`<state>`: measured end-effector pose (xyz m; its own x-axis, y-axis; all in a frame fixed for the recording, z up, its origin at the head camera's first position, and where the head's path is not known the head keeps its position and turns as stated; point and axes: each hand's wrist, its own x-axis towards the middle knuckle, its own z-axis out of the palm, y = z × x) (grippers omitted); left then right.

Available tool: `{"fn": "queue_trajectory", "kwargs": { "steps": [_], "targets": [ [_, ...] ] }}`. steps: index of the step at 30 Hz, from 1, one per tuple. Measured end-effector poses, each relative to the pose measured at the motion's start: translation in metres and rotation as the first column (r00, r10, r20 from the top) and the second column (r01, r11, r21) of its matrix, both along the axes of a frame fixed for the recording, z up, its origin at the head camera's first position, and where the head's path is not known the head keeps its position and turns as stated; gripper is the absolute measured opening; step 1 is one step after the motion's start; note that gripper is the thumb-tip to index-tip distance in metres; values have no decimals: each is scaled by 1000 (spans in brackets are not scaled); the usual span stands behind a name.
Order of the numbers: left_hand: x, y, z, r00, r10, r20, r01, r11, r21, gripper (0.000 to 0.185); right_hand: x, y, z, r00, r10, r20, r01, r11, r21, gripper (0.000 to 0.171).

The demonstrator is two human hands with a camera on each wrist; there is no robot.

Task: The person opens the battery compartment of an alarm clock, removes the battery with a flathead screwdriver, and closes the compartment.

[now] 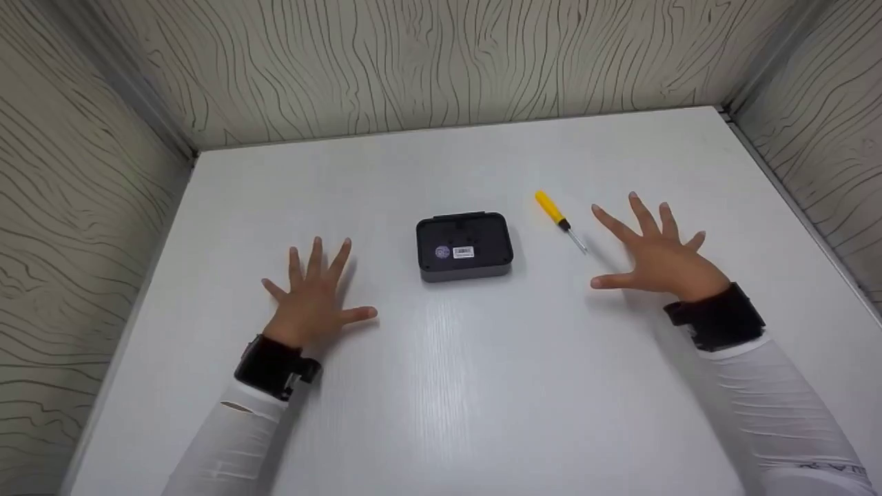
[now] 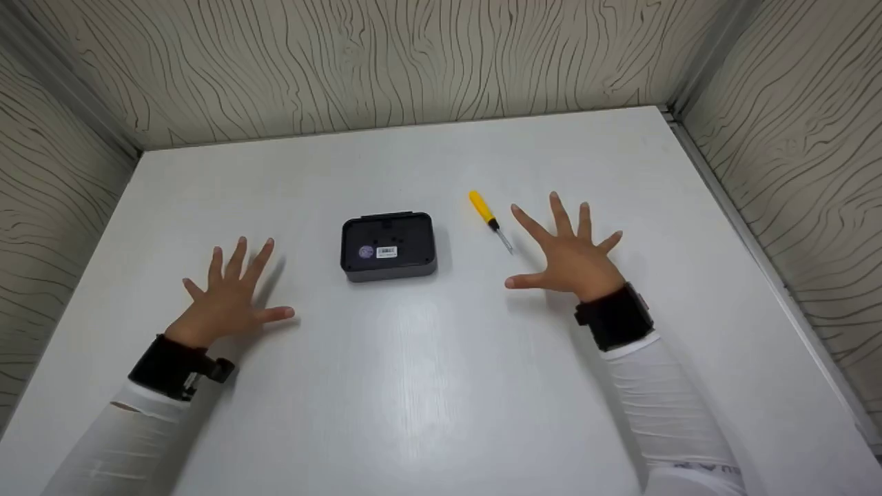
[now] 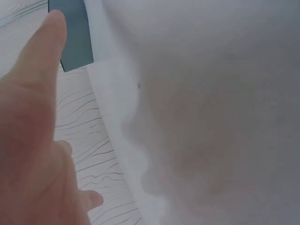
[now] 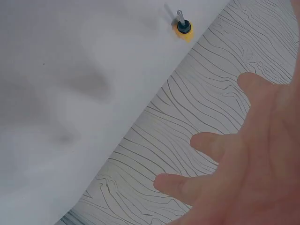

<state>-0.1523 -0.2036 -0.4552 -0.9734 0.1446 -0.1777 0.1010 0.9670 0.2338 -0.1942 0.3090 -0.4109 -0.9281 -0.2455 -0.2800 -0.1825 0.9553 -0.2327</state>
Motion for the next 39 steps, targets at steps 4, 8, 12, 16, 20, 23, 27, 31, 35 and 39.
{"fn": "queue_trajectory", "kwargs": {
  "steps": [4,8,12,16,20,23,27,31,35,39],
  "targets": [
    [-10,4,4,1000,-5,6,5,999,43,117,-5,-4,1,1000,4,-2,-4,1000,-5,120],
    [-21,13,11,1000,-21,-9,22,993,113,113,-10,-9,4,1000,13,-7,-13,1000,-27,119],
    [-35,28,15,996,-44,-73,60,973,222,98,-17,-18,7,1000,23,-16,-23,999,-47,115],
    [-47,46,13,988,-46,-148,98,927,362,83,-24,-30,7,998,34,-46,-37,997,-65,112],
    [-59,64,6,989,7,-148,76,831,551,75,-30,-44,7,993,47,-108,-58,993,-100,105],
    [-67,76,-1,991,68,-111,25,735,678,70,-35,-56,6,984,67,-165,-87,989,-117,99],
    [-77,93,-8,991,127,-29,-53,594,802,65,-42,-71,3,970,84,-227,-118,984,-136,92],
    [-84,108,-11,982,178,57,-143,522,841,58,-49,-88,2,956,97,-278,-152,971,-183,85],
    [-87,121,-14,967,228,116,-219,505,835,49,-54,-102,0,939,116,-325,-197,953,-229,78],
    [-87,131,-21,963,250,105,-216,471,855,42,-57,-113,1,939,128,-318,-215,943,-256,75]
  ]
}}
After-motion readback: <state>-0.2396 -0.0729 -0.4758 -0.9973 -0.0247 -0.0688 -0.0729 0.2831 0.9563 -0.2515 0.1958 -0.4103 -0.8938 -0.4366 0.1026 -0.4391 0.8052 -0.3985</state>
